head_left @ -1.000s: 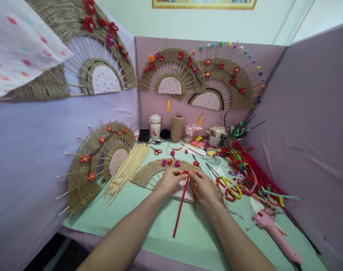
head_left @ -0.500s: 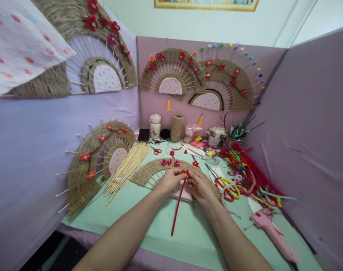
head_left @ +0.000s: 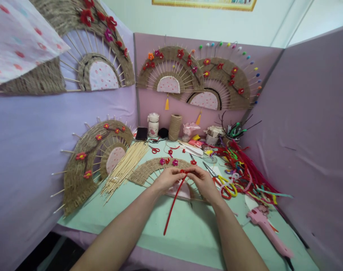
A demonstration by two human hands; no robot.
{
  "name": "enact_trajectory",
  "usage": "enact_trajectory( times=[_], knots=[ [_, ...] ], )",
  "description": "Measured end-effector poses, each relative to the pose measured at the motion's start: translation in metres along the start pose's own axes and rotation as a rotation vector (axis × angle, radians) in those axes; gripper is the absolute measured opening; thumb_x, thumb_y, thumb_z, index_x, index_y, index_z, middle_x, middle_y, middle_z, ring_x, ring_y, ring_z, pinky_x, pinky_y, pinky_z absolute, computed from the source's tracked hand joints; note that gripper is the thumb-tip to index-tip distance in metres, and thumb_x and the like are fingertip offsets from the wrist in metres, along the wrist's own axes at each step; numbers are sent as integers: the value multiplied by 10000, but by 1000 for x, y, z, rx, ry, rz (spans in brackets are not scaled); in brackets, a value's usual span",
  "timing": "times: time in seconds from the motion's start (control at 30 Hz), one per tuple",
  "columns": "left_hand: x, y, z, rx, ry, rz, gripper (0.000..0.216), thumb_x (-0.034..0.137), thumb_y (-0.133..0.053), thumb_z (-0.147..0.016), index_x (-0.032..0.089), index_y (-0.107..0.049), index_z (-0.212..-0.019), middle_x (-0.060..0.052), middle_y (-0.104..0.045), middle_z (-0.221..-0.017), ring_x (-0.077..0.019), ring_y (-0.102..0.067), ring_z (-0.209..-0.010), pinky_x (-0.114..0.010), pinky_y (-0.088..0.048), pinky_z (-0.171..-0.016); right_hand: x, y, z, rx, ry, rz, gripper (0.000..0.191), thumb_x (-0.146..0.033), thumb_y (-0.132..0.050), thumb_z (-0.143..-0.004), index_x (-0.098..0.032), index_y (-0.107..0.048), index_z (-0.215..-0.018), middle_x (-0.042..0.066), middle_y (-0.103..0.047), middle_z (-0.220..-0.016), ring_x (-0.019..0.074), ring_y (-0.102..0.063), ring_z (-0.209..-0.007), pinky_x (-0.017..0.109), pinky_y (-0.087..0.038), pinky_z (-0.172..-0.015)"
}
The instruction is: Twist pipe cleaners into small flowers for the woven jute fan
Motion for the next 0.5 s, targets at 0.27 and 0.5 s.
enact_trajectory(
  times=[0.27, 0.5],
  knots=[
    [0, 2, -3, 60, -88, 87, 329, 455, -633, -678, 151, -534, -751, 26, -523, -605, -87, -473, -508, -221, -352, -515, 0, 2, 0, 62, 29, 42, 230, -348, -597, -770, -237, -641, -966, 51, -641, -935, 196, -571, -848, 336, -434, -793],
    [16, 2, 4, 170, -208, -190, 201, 376, -511, -767, 178, -521, -734, 54, -447, -523, -95, -400, -467, -218, -298, -463, 34, -8, 7, -11, -368, -351, 290, -438, -678, -670, -174, -625, -777, 1, -574, -695, 114, -487, -612, 233, -396, -555]
  ],
)
Point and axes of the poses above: each hand's wrist, its own z-axis away from the middle knuckle, its own y-axis out of the back of the hand, x = y × z, the point moved 9 cm from there along -z, towards the middle knuckle
